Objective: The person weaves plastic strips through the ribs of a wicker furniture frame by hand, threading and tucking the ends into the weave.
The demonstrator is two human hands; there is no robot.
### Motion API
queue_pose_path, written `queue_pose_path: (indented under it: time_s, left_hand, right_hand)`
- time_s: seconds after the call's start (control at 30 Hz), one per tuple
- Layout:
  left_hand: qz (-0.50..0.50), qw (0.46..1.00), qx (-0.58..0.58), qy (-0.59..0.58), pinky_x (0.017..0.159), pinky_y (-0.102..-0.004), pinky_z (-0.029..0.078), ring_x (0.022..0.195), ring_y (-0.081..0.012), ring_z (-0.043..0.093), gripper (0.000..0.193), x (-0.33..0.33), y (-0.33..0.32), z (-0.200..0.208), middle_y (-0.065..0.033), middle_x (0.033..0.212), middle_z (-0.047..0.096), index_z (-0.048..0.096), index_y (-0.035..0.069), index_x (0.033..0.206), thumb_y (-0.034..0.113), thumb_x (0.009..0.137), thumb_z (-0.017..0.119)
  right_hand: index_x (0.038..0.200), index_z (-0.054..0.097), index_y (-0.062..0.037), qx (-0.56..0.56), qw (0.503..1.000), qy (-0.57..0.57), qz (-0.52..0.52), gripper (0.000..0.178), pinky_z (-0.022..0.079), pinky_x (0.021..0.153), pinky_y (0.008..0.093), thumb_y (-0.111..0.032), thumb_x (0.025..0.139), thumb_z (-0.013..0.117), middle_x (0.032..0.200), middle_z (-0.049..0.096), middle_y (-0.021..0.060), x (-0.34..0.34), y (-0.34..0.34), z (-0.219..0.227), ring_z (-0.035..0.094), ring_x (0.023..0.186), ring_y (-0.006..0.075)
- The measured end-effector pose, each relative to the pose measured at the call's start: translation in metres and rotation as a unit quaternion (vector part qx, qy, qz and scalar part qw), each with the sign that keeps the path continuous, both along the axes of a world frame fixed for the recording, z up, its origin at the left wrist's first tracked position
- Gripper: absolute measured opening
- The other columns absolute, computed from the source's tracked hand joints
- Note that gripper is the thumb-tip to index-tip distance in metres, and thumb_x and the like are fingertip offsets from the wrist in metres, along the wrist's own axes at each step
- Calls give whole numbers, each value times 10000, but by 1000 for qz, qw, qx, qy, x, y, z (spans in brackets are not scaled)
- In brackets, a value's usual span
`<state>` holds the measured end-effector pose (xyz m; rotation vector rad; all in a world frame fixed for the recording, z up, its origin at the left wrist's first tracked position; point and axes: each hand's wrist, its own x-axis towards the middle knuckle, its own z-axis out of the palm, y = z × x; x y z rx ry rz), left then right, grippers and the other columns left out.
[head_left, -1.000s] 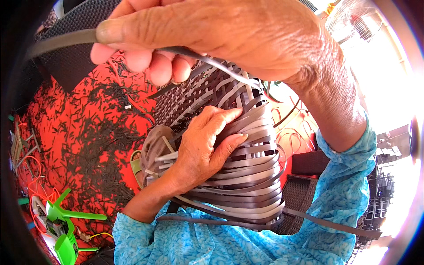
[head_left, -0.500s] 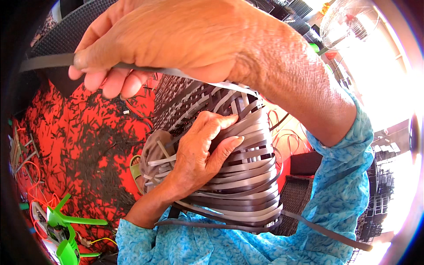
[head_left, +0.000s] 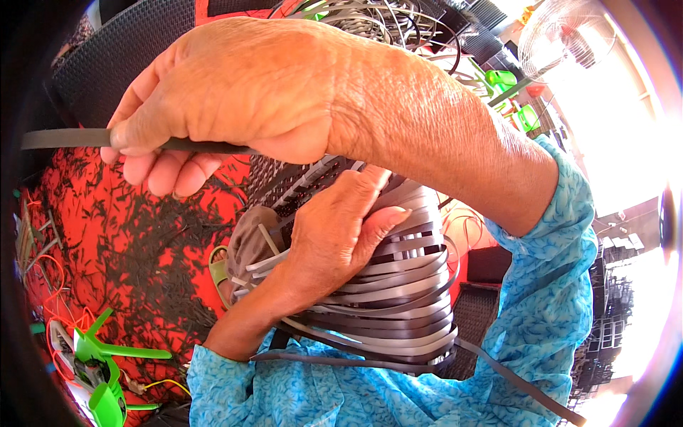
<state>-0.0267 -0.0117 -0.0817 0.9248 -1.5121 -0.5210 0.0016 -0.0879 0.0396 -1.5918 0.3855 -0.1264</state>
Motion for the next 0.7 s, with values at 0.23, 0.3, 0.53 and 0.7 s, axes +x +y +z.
queue_pose_path:
  time_s: [0.23, 0.3, 0.53, 0.7]
  left_hand:
    - [65, 993, -56, -84, 651, -385, 516, 751, -324, 638, 581, -2, -8, -2, -168, 932, 611, 504, -40, 1265, 302, 837, 698]
    - [68, 993, -48, -78, 645, -386, 514, 743, -321, 636, 567, -2, -8, -2, -164, 926, 609, 508, -39, 1262, 290, 841, 697]
    - [53, 995, -37, -73, 667, -376, 512, 774, -315, 630, 534, -6, -5, -2, -158, 922, 603, 514, -41, 1261, 247, 849, 695]
    - [51, 995, -32, -85, 682, -376, 514, 783, -313, 624, 541, -8, -5, -2, -158, 927, 600, 508, -40, 1280, 226, 849, 697]
  right_hand:
    - [929, 673, 23, -39, 998, -14, 42, 162, 561, 640, 276, -98, 875, 580, 853, 702, 108, 13, -3, 2, 681, 726, 168]
    - [929, 676, 12, -101, 993, -24, 55, 160, 554, 674, 275, -106, 878, 580, 854, 705, 102, 12, -6, 11, 681, 723, 163]
    - [1123, 573, -3, -100, 989, -106, 2, 308, 516, 769, 237, -270, 991, 492, 906, 655, 47, -61, -13, 42, 633, 848, 113]
    - [1251, 524, -30, -15, 984, -163, -70, 366, 488, 852, 255, -302, 1010, 479, 1006, 656, 35, -103, -20, 48, 620, 955, 125]
